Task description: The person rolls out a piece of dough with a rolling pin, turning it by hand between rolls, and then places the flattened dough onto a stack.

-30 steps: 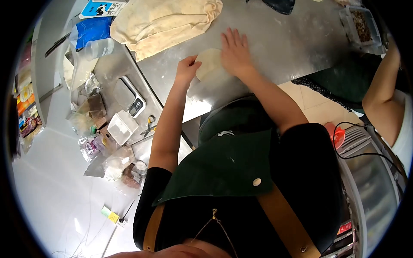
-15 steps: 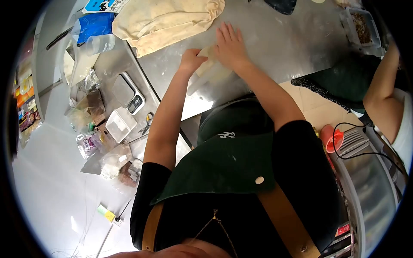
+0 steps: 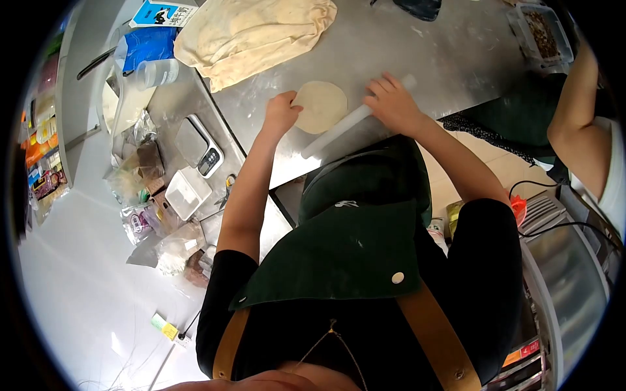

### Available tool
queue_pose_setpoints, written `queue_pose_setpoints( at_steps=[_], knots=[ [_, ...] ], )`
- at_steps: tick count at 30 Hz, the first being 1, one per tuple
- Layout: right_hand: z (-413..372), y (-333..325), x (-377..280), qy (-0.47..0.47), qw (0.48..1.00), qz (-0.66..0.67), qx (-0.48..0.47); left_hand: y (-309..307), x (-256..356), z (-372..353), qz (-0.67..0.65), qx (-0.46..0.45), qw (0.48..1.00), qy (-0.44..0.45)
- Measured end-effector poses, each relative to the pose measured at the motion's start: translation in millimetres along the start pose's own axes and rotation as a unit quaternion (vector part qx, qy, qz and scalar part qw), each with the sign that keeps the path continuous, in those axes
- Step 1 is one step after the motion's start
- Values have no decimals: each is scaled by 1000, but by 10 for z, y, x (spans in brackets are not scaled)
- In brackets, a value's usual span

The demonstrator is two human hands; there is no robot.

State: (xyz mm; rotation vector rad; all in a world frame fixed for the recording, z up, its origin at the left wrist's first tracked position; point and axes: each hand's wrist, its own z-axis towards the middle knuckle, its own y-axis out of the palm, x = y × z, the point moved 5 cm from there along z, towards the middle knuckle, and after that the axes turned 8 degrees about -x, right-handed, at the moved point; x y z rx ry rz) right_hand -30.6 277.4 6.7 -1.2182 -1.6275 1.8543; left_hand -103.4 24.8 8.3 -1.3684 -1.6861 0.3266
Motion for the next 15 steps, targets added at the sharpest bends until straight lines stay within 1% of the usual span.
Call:
queue_pose_setpoints(
  at_steps=[3, 6, 9, 12, 15],
  knots=[
    [243, -162, -86, -15, 1000, -23, 0, 89, -169, 60, -26, 4, 1000, 6],
    [442, 3, -74, 2, 1000, 24, 14, 117, -283, 71, -118, -12, 993, 6],
    [728, 197, -128, 102, 992, 0, 74, 198, -414, 157, -168, -34, 985, -8],
    [691, 374, -197, 210, 974, 2, 85, 283, -517, 200, -256, -24, 966, -20],
    [447, 468, -243, 200, 978, -11, 57, 211, -380, 176, -317, -19, 948, -16]
  ],
)
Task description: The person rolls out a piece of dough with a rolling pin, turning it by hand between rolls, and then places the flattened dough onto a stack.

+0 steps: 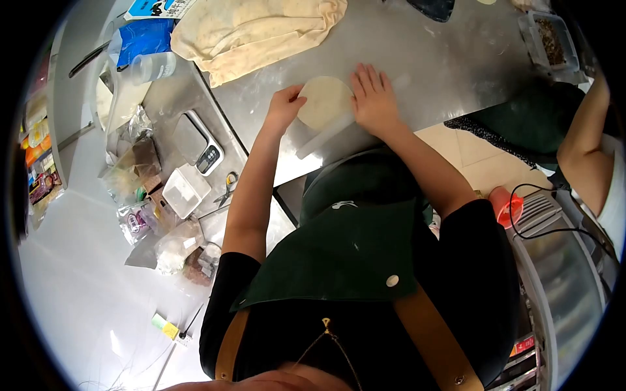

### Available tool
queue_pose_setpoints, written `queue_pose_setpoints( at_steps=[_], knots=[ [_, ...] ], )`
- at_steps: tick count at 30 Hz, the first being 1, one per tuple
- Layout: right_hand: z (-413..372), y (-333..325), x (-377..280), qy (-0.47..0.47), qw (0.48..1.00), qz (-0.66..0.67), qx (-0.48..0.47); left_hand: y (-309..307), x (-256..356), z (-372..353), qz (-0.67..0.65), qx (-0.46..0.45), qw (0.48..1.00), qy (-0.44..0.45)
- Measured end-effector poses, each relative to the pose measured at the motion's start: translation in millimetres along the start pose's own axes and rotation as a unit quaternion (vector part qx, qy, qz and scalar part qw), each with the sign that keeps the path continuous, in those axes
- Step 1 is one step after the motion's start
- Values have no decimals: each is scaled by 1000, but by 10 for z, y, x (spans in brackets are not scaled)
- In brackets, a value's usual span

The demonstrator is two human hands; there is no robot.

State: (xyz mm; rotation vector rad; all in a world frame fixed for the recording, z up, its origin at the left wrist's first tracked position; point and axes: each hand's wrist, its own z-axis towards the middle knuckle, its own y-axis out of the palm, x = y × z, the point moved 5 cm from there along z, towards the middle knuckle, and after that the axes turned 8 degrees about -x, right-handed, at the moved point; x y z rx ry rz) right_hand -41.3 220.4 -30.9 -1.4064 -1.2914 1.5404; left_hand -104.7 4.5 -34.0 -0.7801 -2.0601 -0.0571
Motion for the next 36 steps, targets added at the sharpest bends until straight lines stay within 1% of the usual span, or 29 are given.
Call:
queue_pose_setpoints(
  at_steps=[3, 5, 6, 9, 12, 15, 17, 19, 21, 23, 24, 26, 27, 29, 30, 33, 34, 36],
  knots=[
    [602, -6, -173, 60, 998, -11, -16, 4, -31, 63, -27, -11, 999, -23],
    [767, -7, -237, 52, 998, 4, 18, 9, 14, 60, -44, -15, 998, -30],
    [798, -18, -264, 49, 998, 13, 37, -6, 26, 55, -51, -16, 998, -33],
    [325, 4, -190, 76, 996, -6, -46, -18, 20, 86, -35, -12, 999, -27],
    [396, 0, -216, 75, 996, -25, -51, -27, 0, 166, 33, -26, 999, -7],
    [905, -66, -349, 49, 998, -5, 46, 5, 143, 206, 166, -54, 984, -28],
    [825, -13, -333, 37, 998, 3, 43, 16, 230, 169, 202, -35, 978, -39],
    [601, 20, -228, 6, 999, 10, 44, 66, 289, 148, 226, -3, 974, -35],
    [130, -2, -124, -42, 998, 27, 46, 106, 291, 79, 242, 41, 969, -25],
    [-204, -136, -26, -111, 992, 55, 20, 189, 424, -77, 323, 66, 944, 20],
    [-303, -164, 56, -139, 989, 49, -2, 219, 505, -167, 364, 78, 927, 42],
    [-458, -226, 202, -192, 980, 36, -45, 271, 664, -334, 317, 47, 944, 81],
    [-484, -276, 262, -199, 978, 40, -56, 289, 734, -365, 293, 32, 950, 102],
    [-526, -368, 336, -212, 973, 49, -79, 194, 766, -378, 199, 29, 975, 98],
    [-501, -447, 367, -210, 974, 48, -66, 138, 784, -372, 151, 29, 983, 97],
    [-426, -585, 401, -211, 975, 46, -45, 97, 495, -180, 269, 12, 963, 25],
    [-355, -586, 386, -209, 976, 46, -46, 116, 426, -150, 325, 9, 945, 16],
    [-168, -603, 349, -211, 976, 38, -43, 90, 337, -112, 303, 16, 953, 2]
  ],
)
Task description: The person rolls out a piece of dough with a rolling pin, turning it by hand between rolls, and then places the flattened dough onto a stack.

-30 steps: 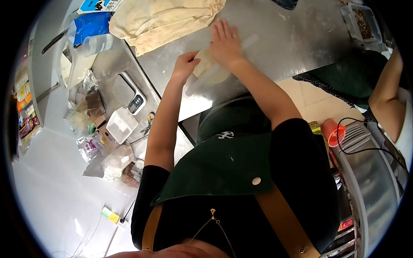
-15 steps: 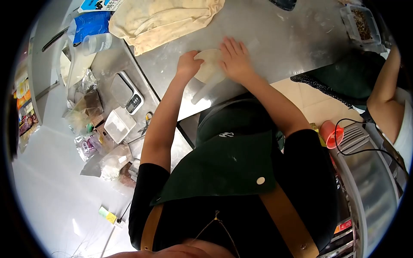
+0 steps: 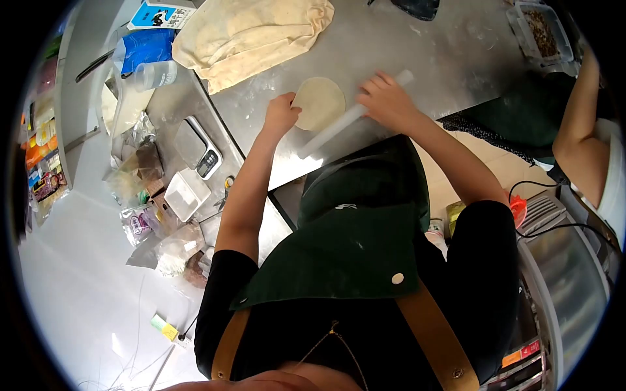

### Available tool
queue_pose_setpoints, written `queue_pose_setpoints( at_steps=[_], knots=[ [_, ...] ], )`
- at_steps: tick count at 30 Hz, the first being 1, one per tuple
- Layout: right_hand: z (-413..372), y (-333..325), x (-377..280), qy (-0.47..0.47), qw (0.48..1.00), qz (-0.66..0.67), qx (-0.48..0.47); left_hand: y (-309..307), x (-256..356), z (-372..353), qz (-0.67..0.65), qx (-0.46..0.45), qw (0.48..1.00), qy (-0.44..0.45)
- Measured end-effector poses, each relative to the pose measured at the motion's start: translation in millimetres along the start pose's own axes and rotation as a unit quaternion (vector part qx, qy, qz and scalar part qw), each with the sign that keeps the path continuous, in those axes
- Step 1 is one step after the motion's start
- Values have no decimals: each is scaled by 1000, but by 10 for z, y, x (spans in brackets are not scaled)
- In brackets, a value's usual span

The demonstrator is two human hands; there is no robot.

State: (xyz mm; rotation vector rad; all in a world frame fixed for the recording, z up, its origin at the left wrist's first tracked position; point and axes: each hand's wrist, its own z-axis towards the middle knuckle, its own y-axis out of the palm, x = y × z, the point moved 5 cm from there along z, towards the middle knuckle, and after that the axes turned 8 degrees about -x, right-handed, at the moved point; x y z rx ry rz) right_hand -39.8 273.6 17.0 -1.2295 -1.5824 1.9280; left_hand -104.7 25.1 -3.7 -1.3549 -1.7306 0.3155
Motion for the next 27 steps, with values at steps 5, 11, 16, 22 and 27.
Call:
queue_pose_setpoints(
  at_steps=[5, 11, 16, 22, 27],
  knots=[
    [371, 157, 7, -6, 999, 26, 25, 21, -112, 23, -48, -18, 999, -9],
    [541, 438, -114, 222, 966, -35, 127, 138, -302, 113, -217, -20, 975, -33],
    [605, 554, -79, 246, 965, -63, 69, 184, -332, 247, -336, -8, 941, -29],
    [800, 560, -116, 246, 962, -51, 109, 86, -282, 321, -311, -30, 950, -23],
    [752, 522, -147, 276, 957, -61, 64, -9, -105, 340, -160, -75, 984, -9]
  ],
)
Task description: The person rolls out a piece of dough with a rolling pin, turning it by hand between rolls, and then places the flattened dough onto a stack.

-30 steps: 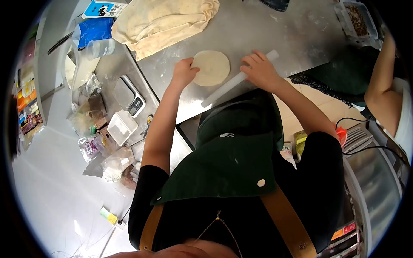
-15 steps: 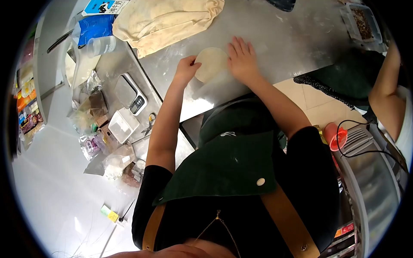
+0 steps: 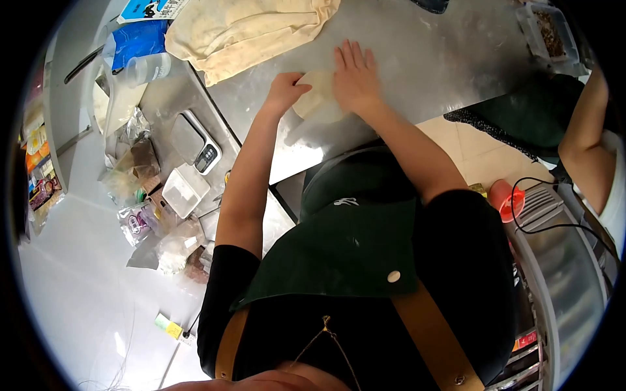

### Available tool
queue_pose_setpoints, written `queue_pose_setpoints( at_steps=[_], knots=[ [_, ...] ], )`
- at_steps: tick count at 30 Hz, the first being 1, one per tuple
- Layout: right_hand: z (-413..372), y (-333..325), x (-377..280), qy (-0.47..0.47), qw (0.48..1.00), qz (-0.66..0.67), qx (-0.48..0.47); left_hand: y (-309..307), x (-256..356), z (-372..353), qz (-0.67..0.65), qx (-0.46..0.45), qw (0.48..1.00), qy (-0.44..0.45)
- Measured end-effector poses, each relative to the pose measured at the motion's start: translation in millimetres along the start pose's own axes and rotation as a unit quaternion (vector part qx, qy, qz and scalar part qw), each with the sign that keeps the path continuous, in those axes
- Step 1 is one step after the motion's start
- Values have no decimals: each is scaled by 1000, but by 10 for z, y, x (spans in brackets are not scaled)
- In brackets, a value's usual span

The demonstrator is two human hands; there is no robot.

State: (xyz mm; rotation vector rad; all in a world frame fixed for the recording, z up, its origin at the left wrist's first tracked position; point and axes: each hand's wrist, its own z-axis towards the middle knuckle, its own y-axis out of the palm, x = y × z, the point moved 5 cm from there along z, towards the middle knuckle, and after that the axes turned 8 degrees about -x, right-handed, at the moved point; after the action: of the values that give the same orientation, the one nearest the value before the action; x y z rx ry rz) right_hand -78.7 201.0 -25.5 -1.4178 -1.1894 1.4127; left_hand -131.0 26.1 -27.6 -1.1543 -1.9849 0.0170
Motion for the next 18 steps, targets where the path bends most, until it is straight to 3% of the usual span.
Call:
queue_pose_setpoints(
  at_steps=[2, 5, 10, 13, 16, 18],
  knots=[
    [380, -19, -117, 25, 1000, 2, 10, -12, 25, 47, 31, -7, 999, -5],
    [331, -13, -100, -10, 999, 21, 44, 3, 20, 94, 60, -5, 998, -6],
    [-541, 13, 206, -104, 993, 58, 1, 61, 167, -89, 147, 66, 987, -5],
    [-821, -182, 319, -186, 981, 48, -37, 107, 360, -312, 214, 89, 972, 40],
    [-849, -248, 433, -242, 965, 44, -90, 88, 576, -560, 144, 59, 982, 108],
    [-862, -365, 478, -246, 963, 68, -87, -8, 508, -598, 35, 63, 992, 107]
  ],
)
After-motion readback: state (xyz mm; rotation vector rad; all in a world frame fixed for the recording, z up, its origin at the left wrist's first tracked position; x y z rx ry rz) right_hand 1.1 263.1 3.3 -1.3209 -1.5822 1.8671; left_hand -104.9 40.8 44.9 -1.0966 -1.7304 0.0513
